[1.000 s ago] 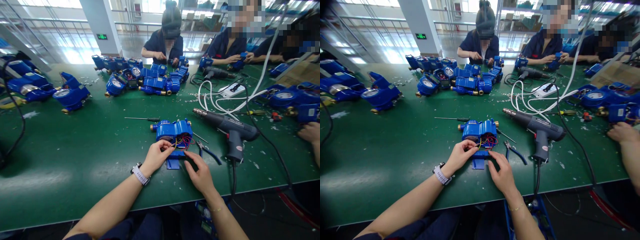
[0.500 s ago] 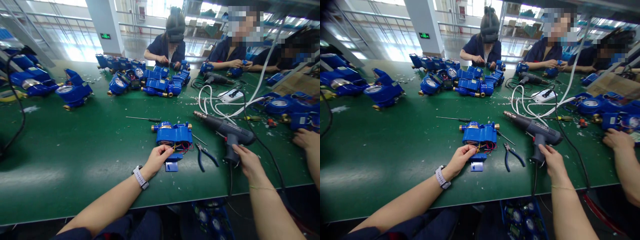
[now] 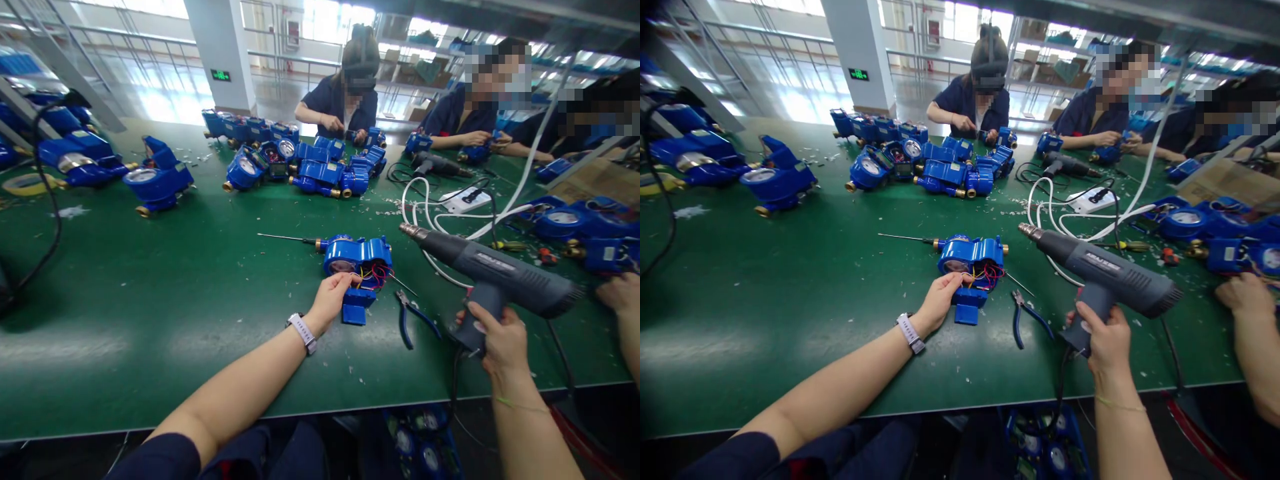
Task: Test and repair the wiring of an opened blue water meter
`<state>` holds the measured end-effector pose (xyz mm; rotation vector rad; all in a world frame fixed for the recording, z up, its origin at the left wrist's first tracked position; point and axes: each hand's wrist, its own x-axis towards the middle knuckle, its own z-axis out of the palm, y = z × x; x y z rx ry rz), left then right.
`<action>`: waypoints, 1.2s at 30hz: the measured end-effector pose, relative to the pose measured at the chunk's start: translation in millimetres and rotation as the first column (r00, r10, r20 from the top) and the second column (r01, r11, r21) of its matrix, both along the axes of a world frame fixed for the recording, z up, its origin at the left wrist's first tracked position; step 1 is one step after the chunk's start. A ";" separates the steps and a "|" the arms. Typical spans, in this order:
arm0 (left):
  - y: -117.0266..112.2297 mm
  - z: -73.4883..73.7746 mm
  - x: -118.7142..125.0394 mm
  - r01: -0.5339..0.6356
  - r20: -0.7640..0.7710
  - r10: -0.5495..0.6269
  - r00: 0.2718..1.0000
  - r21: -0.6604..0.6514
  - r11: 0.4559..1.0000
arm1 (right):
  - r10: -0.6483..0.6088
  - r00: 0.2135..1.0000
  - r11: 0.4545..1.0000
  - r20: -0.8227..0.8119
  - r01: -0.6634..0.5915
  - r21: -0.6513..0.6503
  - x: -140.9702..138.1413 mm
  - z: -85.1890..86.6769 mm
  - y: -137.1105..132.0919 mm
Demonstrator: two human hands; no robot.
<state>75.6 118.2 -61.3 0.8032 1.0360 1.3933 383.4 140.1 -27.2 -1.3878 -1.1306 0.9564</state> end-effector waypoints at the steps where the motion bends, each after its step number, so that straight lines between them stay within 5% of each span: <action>1: 4.4 -1.1 0.6 -0.006 0.009 0.006 1.000 -0.003 1.000 | -0.021 0.999 1.000 -0.028 0.021 0.009 -3.4 4.6 -9.1; 8: 17.9 1.7 0.2 0.003 0.070 -0.005 0.998 0.024 1.000 | -0.127 0.964 0.971 -0.234 0.169 0.169 -38.5 34.5 -67.6; 15: 12.6 6.7 7.2 0.064 0.114 -0.064 0.991 -0.002 0.998 | -0.060 0.850 0.998 -0.523 0.048 -0.036 -59.5 35.0 -91.2; 24: 13.6 5.0 16.6 -0.034 0.072 0.039 0.997 -0.069 0.997 | 0.115 0.808 0.991 -0.578 -0.135 0.009 -95.2 20.6 -82.8; 36: 12.7 3.0 14.9 0.051 -0.019 -0.051 0.999 -0.030 0.998 | 0.346 0.733 0.927 -0.586 -0.362 0.095 -138.1 28.3 -16.7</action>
